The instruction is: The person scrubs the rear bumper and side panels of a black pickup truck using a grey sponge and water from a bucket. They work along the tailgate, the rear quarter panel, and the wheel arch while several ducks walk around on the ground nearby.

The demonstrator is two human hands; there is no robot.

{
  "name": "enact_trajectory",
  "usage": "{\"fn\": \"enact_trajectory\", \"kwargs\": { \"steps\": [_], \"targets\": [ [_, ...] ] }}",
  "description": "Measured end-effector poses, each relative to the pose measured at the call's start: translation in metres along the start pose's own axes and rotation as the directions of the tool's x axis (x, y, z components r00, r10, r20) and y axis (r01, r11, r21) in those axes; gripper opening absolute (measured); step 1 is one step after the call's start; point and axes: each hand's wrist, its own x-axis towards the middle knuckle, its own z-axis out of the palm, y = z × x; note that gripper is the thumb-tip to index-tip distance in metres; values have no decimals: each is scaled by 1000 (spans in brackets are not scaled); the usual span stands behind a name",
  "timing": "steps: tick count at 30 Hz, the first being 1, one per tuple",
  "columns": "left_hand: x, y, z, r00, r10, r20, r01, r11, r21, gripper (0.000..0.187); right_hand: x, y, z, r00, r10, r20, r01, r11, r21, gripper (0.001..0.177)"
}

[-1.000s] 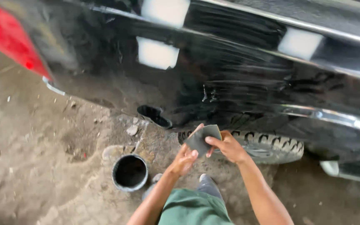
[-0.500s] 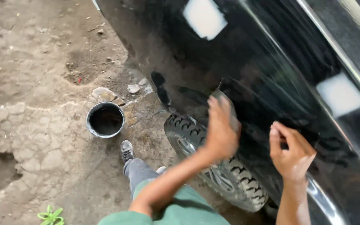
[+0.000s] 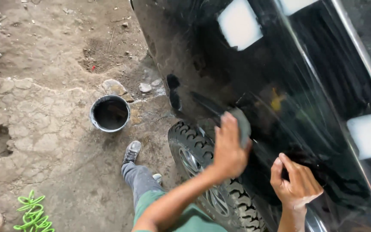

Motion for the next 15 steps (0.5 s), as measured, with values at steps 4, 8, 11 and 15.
{"fn": "enact_trajectory", "kwargs": {
  "steps": [4, 8, 11, 15],
  "targets": [
    [57, -171, 71, 995, -95, -24, 98, 981, 166, 60, -1, -3, -2, 1000, 18, -8, -18, 998, 56, 9],
    [36, -81, 38, 999, 3, -36, 0, 996, 88, 54, 8, -7, 1, 999, 22, -33, -20, 999, 48, 7],
    [-11, -10, -5, 999, 43, -9, -44, 985, -168, 72, 6, -7, -4, 1000, 18, -4, -18, 999, 40, 6],
    [72, -109, 22, 945, 150, -289, -182, 980, -85, 65, 7, -7, -2, 1000, 11, -23, -10, 997, 75, 5]
  ]
}}
